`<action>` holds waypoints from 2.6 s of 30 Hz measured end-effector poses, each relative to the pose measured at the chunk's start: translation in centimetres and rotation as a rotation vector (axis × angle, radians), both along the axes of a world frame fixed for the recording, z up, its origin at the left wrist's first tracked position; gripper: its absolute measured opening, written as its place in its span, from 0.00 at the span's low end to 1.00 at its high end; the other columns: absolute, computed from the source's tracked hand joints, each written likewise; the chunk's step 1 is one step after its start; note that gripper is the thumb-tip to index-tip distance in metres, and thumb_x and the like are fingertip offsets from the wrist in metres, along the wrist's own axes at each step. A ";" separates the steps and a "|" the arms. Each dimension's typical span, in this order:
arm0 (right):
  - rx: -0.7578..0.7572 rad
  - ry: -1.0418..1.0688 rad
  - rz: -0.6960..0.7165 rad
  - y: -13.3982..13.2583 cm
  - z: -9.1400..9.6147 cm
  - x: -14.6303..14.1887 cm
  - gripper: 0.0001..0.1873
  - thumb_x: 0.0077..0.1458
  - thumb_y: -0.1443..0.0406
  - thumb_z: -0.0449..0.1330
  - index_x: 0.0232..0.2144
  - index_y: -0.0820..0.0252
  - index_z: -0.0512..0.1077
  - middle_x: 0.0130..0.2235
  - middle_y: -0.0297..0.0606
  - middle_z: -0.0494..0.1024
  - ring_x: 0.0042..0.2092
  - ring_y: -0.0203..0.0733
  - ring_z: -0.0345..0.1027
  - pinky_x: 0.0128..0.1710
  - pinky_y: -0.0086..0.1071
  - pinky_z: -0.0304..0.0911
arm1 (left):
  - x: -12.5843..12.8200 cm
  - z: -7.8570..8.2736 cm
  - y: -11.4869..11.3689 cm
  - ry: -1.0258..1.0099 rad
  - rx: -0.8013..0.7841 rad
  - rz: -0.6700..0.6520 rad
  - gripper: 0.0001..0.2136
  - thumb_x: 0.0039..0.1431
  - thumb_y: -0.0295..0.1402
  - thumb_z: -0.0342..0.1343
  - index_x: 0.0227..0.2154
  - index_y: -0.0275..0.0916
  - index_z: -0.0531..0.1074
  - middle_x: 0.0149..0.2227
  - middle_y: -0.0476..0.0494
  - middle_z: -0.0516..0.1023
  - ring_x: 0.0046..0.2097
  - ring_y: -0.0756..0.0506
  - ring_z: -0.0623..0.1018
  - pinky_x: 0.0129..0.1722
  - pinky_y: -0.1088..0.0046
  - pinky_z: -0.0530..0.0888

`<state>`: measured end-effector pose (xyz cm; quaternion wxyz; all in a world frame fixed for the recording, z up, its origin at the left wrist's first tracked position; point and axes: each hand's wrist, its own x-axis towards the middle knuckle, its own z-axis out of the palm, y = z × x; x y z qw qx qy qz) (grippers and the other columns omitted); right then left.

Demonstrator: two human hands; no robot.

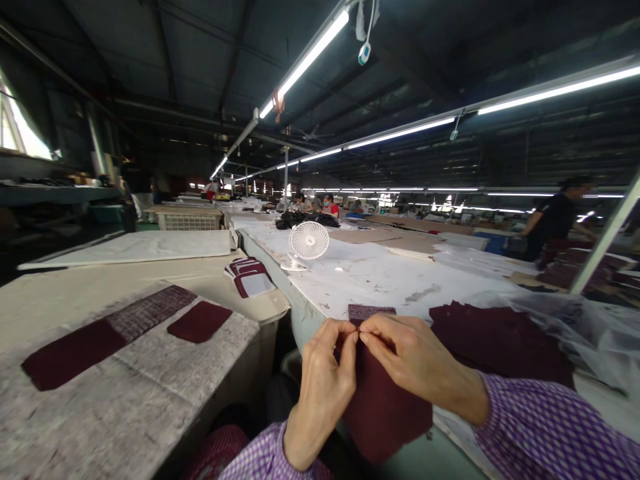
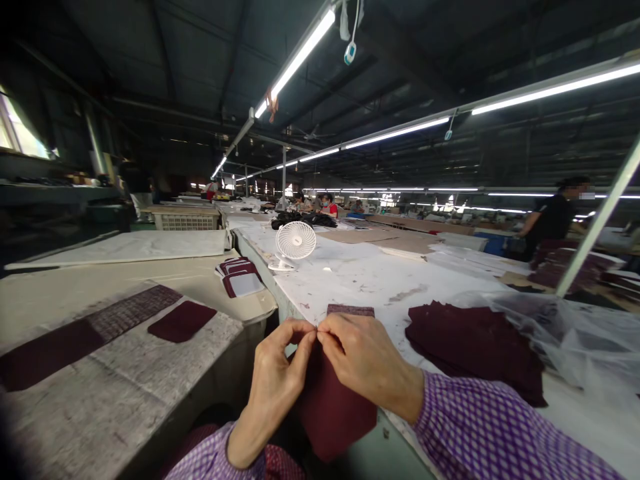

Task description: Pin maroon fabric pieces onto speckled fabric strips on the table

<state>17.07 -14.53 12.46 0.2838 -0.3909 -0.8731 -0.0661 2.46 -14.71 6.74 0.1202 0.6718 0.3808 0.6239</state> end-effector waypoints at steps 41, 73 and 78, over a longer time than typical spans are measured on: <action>-0.121 -0.007 0.027 -0.8 1.0 -0.4 0.07 0.51 0.72 0.51 0.23 0.60 0.62 0.21 0.29 0.65 0.23 0.31 0.56 0.24 0.25 0.50 | -0.1 0.2 -0.4 -0.008 0.079 0.012 0.08 0.50 0.23 0.49 0.19 0.36 0.64 0.19 0.51 0.67 0.23 0.54 0.67 0.25 0.79 0.65; -0.029 0.064 0.036 -1.3 2.1 -0.3 0.07 0.52 0.70 0.51 0.24 0.59 0.65 0.21 0.30 0.69 0.22 0.31 0.59 0.23 0.25 0.54 | -1.0 2.0 -1.5 -0.420 -0.453 -0.505 0.14 0.56 0.42 0.54 0.34 0.35 0.64 0.20 0.50 0.71 0.15 0.56 0.65 0.15 0.82 0.61; -0.022 0.070 0.065 -1.4 1.4 -0.7 0.07 0.53 0.70 0.50 0.25 0.59 0.64 0.23 0.31 0.70 0.24 0.32 0.61 0.24 0.25 0.55 | -0.8 1.2 -1.4 -0.270 -0.410 -0.394 0.10 0.57 0.39 0.52 0.32 0.35 0.66 0.20 0.50 0.71 0.19 0.54 0.68 0.19 0.81 0.64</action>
